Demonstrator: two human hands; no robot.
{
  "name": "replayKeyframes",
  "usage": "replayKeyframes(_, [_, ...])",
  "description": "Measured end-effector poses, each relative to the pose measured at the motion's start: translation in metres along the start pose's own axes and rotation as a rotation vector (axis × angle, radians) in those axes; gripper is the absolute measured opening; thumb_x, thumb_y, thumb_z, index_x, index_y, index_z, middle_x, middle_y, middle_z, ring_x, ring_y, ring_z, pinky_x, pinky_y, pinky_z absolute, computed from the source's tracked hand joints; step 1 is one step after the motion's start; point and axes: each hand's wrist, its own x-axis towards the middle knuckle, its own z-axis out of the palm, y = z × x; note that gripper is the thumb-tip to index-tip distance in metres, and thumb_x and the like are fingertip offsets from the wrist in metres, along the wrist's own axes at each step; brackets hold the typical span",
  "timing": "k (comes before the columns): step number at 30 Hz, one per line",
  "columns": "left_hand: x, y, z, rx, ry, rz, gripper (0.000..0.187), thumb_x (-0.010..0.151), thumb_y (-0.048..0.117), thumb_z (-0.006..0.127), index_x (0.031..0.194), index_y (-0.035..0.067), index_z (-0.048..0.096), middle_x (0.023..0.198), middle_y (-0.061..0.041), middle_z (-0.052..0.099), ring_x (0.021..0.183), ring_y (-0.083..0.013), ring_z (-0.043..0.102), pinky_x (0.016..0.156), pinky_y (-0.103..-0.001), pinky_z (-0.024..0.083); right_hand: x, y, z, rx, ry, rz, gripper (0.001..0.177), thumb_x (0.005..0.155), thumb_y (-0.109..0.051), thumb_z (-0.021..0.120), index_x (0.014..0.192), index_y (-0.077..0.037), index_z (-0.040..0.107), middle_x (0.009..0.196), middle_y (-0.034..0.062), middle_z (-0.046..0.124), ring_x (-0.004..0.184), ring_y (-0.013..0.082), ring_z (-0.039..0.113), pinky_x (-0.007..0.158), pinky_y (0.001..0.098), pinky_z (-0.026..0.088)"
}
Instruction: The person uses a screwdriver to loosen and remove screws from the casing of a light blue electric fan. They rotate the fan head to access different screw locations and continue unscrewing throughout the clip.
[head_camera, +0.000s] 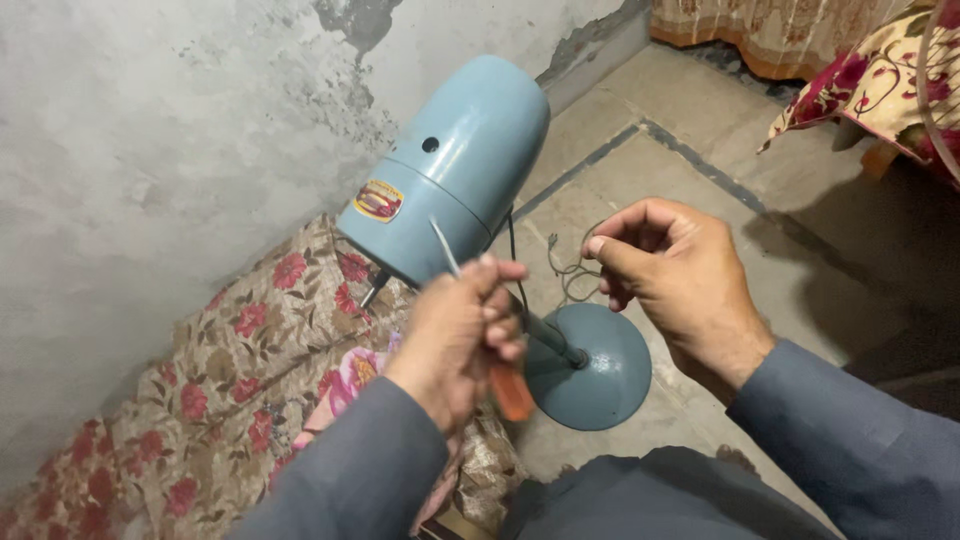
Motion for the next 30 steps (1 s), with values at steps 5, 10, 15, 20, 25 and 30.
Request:
replayKeyframes(5, [0.028, 0.095, -0.007, 0.971, 0.496, 0.443, 0.028, 0.076, 0.034, 0.08, 0.082, 0.007, 0.072, 0.067, -0.002, 0.066, 0.059, -0.0175, 0.064, 0.054, -0.035, 0.053, 0.009, 0.009, 0.002, 0.103, 0.039, 0.071, 0.012, 0.088, -0.005, 0.074, 0.096, 0.003, 0.072, 0.076, 0.0052, 0.069, 0.061, 0.012, 0.061, 0.051, 0.0256, 0.05])
replayKeyframes(10, [0.058, 0.136, 0.001, 1.533, 0.657, 0.475, 0.055, 0.065, 0.049, 0.089, 0.092, 0.005, 0.072, 0.083, -0.015, 0.075, 0.079, -0.0292, 0.074, 0.074, -0.041, 0.056, 0.016, 0.02, 0.017, 0.262, 0.068, 0.196, 0.012, 0.088, -0.006, 0.074, 0.098, 0.001, 0.072, 0.079, 0.0047, 0.068, 0.062, 0.0117, 0.061, 0.052, 0.0254, 0.051])
replayKeyframes(15, [0.06, 0.125, 0.009, 1.872, 0.669, 0.234, 0.086, 0.058, 0.078, 0.086, 0.097, 0.002, 0.076, 0.093, -0.021, 0.074, 0.088, -0.0377, 0.073, 0.08, -0.047, 0.057, 0.017, 0.026, 0.022, 0.232, 0.07, 0.257, 0.013, 0.088, -0.005, 0.073, 0.099, 0.002, 0.072, 0.08, 0.0061, 0.069, 0.063, 0.0119, 0.061, 0.054, 0.0251, 0.051])
replayKeyframes(20, [0.057, 0.118, 0.007, 1.946, 0.629, 0.22, 0.093, 0.053, 0.082, 0.084, 0.098, 0.0, 0.076, 0.093, -0.021, 0.075, 0.088, -0.0369, 0.074, 0.079, -0.047, 0.058, 0.019, 0.028, 0.023, 0.221, 0.05, 0.266, 0.016, 0.087, -0.003, 0.073, 0.101, 0.005, 0.072, 0.083, 0.0071, 0.069, 0.067, 0.0126, 0.065, 0.06, 0.0269, 0.056])
replayKeyframes(25, [0.064, 0.124, 0.003, 1.993, 0.596, 0.138, 0.094, 0.054, 0.084, 0.083, 0.096, 0.0, 0.076, 0.091, -0.022, 0.075, 0.085, -0.0376, 0.074, 0.078, -0.047, 0.058, 0.023, 0.034, 0.026, 0.255, 0.032, 0.281, 0.021, 0.087, -0.002, 0.071, 0.106, 0.007, 0.072, 0.084, 0.0106, 0.071, 0.068, 0.0175, 0.068, 0.066, 0.0286, 0.06])
replayKeyframes(30, [0.074, 0.136, -0.011, 1.964, 0.622, 0.154, 0.096, 0.056, 0.086, 0.081, 0.094, -0.002, 0.076, 0.09, -0.023, 0.074, 0.082, -0.0379, 0.074, 0.078, -0.046, 0.058, 0.033, 0.042, 0.032, 0.228, 0.007, 0.277, 0.021, 0.086, -0.001, 0.074, 0.105, 0.006, 0.069, 0.084, 0.0105, 0.07, 0.068, 0.0176, 0.068, 0.064, 0.0295, 0.06])
